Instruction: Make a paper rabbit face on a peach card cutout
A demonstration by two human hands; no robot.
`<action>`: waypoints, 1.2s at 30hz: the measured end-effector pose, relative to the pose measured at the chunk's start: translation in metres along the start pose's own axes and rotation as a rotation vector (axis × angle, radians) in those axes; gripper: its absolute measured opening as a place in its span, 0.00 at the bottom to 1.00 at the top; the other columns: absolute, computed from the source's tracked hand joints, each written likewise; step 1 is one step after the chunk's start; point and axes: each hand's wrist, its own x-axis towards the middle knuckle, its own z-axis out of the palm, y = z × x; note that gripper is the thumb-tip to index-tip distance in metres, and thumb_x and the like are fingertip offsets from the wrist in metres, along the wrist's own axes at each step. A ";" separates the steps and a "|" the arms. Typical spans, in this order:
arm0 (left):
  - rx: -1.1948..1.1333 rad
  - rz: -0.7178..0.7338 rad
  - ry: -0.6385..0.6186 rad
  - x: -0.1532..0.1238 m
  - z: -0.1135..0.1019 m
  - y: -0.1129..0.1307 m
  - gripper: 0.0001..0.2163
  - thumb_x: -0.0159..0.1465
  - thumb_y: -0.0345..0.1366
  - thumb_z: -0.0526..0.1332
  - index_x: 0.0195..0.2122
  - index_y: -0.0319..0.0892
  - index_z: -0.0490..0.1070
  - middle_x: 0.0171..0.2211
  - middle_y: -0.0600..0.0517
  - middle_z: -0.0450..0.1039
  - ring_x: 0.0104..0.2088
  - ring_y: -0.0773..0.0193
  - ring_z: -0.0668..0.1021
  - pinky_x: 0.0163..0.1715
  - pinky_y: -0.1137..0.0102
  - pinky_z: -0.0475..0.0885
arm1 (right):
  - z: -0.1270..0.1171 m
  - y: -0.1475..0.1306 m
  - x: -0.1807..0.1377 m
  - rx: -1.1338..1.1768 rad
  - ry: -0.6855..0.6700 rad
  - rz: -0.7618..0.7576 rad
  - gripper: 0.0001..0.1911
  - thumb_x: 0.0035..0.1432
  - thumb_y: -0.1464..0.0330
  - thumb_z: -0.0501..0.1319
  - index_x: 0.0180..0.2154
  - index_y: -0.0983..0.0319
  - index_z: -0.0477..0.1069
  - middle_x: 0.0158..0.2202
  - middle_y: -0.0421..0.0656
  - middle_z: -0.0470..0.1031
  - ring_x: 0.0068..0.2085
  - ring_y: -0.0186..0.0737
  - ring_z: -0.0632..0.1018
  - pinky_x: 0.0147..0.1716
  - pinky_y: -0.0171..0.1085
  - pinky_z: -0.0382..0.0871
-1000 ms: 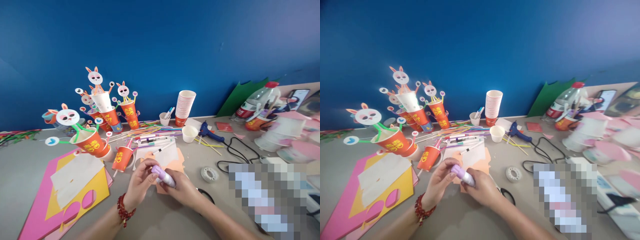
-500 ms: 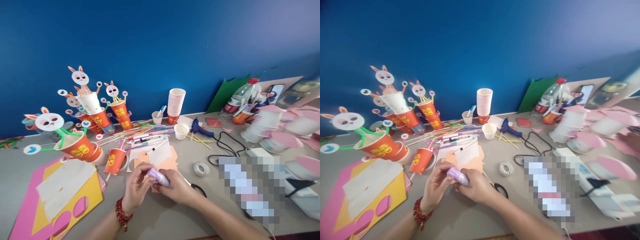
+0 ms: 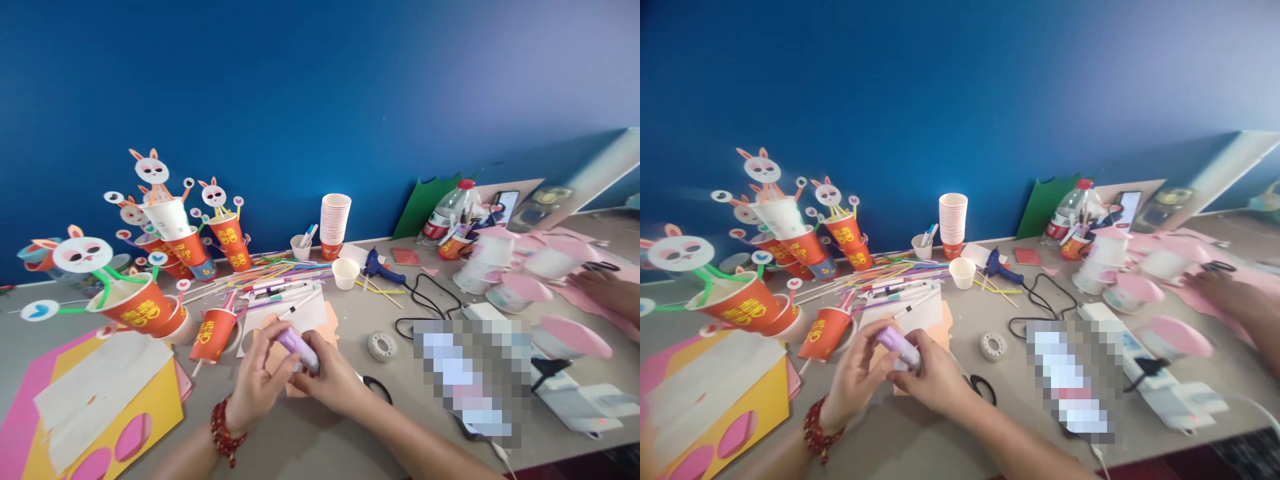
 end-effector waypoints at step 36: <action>0.394 0.207 -0.221 0.141 0.089 -0.060 0.16 0.58 0.28 0.63 0.48 0.41 0.67 0.40 0.48 0.74 0.40 0.56 0.76 0.42 0.62 0.72 | -0.015 0.001 0.000 -0.175 0.037 -0.419 0.08 0.61 0.69 0.56 0.31 0.60 0.71 0.25 0.38 0.74 0.24 0.32 0.71 0.27 0.30 0.62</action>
